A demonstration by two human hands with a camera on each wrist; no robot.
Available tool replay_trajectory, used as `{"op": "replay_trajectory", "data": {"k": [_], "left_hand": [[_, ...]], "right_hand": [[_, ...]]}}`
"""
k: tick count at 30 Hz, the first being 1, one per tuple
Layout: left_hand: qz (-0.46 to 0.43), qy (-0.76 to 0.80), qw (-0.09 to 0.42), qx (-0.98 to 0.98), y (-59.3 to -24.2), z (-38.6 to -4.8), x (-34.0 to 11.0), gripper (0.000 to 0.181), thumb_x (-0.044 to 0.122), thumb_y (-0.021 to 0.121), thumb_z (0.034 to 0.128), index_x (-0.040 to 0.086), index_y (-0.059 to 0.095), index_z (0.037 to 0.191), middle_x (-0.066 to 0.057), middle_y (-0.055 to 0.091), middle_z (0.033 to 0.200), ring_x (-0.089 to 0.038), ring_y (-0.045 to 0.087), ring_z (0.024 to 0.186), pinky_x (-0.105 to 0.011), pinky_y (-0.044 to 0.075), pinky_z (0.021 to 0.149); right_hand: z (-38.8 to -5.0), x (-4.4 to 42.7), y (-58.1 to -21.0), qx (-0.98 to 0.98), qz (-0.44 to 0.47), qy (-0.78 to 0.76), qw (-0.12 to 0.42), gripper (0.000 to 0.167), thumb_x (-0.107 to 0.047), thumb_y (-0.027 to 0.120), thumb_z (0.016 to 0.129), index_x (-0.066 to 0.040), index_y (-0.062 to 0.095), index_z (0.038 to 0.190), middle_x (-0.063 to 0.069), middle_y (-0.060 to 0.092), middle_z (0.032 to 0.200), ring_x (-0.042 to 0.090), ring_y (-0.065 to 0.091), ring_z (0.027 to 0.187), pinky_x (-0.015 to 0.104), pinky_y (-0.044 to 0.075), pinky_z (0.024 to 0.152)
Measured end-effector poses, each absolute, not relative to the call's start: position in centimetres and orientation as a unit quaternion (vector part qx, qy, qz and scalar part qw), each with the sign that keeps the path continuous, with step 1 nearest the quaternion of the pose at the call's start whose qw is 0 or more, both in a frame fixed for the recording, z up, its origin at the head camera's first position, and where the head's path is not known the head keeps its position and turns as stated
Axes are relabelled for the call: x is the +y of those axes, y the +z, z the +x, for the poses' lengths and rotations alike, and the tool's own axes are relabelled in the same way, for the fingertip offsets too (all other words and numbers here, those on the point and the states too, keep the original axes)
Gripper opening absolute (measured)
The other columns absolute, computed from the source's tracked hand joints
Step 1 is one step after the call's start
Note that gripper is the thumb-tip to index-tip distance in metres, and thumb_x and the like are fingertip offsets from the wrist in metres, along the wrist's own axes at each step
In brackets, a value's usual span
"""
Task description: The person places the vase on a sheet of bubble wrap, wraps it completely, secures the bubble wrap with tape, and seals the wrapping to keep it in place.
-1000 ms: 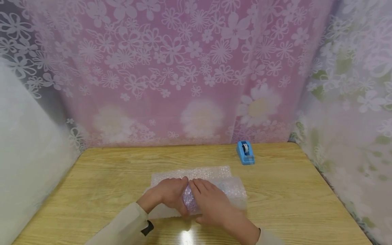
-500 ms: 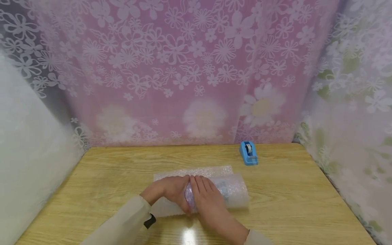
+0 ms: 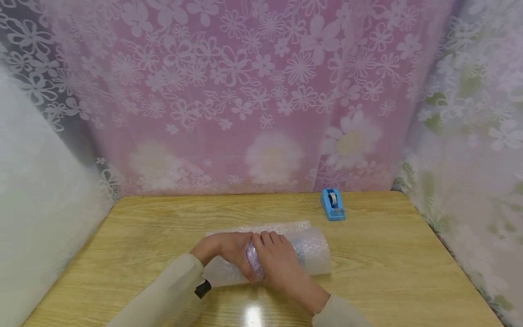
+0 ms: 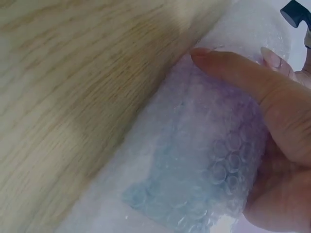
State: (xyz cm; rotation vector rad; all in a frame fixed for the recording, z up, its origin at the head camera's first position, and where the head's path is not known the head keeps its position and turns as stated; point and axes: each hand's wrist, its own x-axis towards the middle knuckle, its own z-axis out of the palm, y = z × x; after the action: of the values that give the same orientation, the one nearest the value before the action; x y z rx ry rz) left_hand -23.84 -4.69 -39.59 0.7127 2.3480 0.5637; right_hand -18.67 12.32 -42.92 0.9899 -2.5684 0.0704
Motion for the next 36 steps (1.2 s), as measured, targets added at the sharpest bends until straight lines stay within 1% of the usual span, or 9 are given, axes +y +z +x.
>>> {"op": "replay_trajectory", "data": {"k": [7, 9, 13, 16, 20, 23, 27, 31, 36], "left_hand": [[0.27, 0.232, 0.322, 0.877, -39.8, -24.0, -4.7, 0.047, 0.028, 0.088, 0.0647, 0.015, 0.058, 0.098, 0.005, 0.061, 0.085, -0.01, 0.059, 0.074, -0.026, 0.05, 0.065], [0.255, 0.23, 0.317, 0.884, -39.8, -23.9, -4.9, 0.054, 0.031, 0.088, 0.0638, 0.013, 0.055, 0.102, 0.004, 0.059, 0.087, -0.011, 0.058, 0.075, -0.026, 0.05, 0.066], [0.223, 0.223, 0.308, 0.898, -40.0, -23.7, -5.2, 0.077, 0.042, 0.087, 0.0622, 0.008, 0.047, 0.118, 0.002, 0.054, 0.095, -0.013, 0.055, 0.082, -0.03, 0.048, 0.072], [0.219, 0.213, 0.299, 0.904, -40.2, -23.6, -5.4, 0.091, 0.048, 0.085, 0.0625, 0.005, 0.041, 0.129, 0.001, 0.055, 0.1, -0.013, 0.055, 0.087, -0.03, 0.048, 0.075], [0.227, 0.186, 0.284, 0.913, -40.3, -23.5, -5.3, 0.092, 0.054, 0.083, 0.0622, 0.006, 0.042, 0.129, 0.003, 0.055, 0.097, -0.011, 0.055, 0.084, -0.029, 0.047, 0.074], [0.228, 0.161, 0.275, 0.92, -40.2, -23.4, -5.1, 0.084, 0.058, 0.082, 0.0619, 0.011, 0.046, 0.122, 0.004, 0.055, 0.092, -0.012, 0.054, 0.079, -0.029, 0.047, 0.071], [0.234, 0.134, 0.268, 0.925, -39.9, -23.4, -5.1, 0.08, 0.06, 0.08, 0.0637, 0.013, 0.048, 0.12, 0.005, 0.055, 0.093, -0.012, 0.055, 0.08, -0.03, 0.047, 0.071], [0.239, 0.13, 0.279, 0.921, -39.7, -23.4, -5.1, 0.078, 0.058, 0.08, 0.0651, 0.014, 0.048, 0.121, 0.005, 0.056, 0.093, -0.011, 0.056, 0.081, -0.03, 0.048, 0.072], [0.24, 0.134, 0.293, 0.916, -39.5, -23.3, -5.2, 0.077, 0.057, 0.08, 0.0652, 0.013, 0.048, 0.12, 0.004, 0.057, 0.095, -0.011, 0.056, 0.083, -0.03, 0.048, 0.074]], "right_hand": [[-18.9, 12.2, -42.7, -0.918, 0.359, 0.021, 0.166, 0.092, -0.048, 0.087, 0.058, 0.004, 0.048, 0.123, 0.014, 0.054, 0.11, 0.028, 0.053, 0.098, 0.04, 0.048, 0.082], [-19.0, 12.2, -42.5, -0.917, 0.362, 0.02, 0.164, 0.09, -0.048, 0.087, 0.058, 0.004, 0.049, 0.12, 0.014, 0.054, 0.108, 0.028, 0.052, 0.096, 0.039, 0.048, 0.081], [-19.3, 12.1, -42.1, -0.914, 0.371, 0.023, 0.16, 0.081, -0.048, 0.086, 0.058, 0.001, 0.051, 0.112, 0.011, 0.053, 0.101, 0.026, 0.051, 0.092, 0.038, 0.047, 0.078], [-19.5, 12.1, -41.9, -0.914, 0.376, 0.015, 0.149, 0.079, -0.05, 0.084, 0.06, 0.001, 0.051, 0.112, 0.012, 0.054, 0.101, 0.027, 0.052, 0.092, 0.039, 0.046, 0.079], [-19.5, 12.1, -41.9, -0.912, 0.382, -0.01, 0.148, 0.081, -0.054, 0.08, 0.063, 0.001, 0.052, 0.114, 0.013, 0.057, 0.101, 0.028, 0.053, 0.092, 0.04, 0.045, 0.078], [-19.5, 12.2, -41.9, -0.911, 0.38, -0.02, 0.158, 0.082, -0.056, 0.079, 0.063, 0.002, 0.052, 0.114, 0.013, 0.058, 0.1, 0.028, 0.054, 0.09, 0.039, 0.046, 0.077], [-19.6, 12.3, -41.9, -0.915, 0.378, -0.014, 0.143, 0.082, -0.055, 0.079, 0.064, 0.002, 0.052, 0.115, 0.013, 0.058, 0.1, 0.028, 0.054, 0.091, 0.039, 0.046, 0.078], [-19.4, 12.2, -41.5, -0.92, 0.375, -0.009, 0.114, 0.079, -0.054, 0.077, 0.066, 0.002, 0.052, 0.115, 0.012, 0.058, 0.101, 0.026, 0.054, 0.092, 0.039, 0.046, 0.08], [-19.0, 12.1, -41.1, -0.924, 0.368, -0.015, 0.098, 0.078, -0.053, 0.079, 0.063, 0.001, 0.052, 0.113, 0.01, 0.057, 0.097, 0.025, 0.053, 0.089, 0.038, 0.046, 0.078]]}}
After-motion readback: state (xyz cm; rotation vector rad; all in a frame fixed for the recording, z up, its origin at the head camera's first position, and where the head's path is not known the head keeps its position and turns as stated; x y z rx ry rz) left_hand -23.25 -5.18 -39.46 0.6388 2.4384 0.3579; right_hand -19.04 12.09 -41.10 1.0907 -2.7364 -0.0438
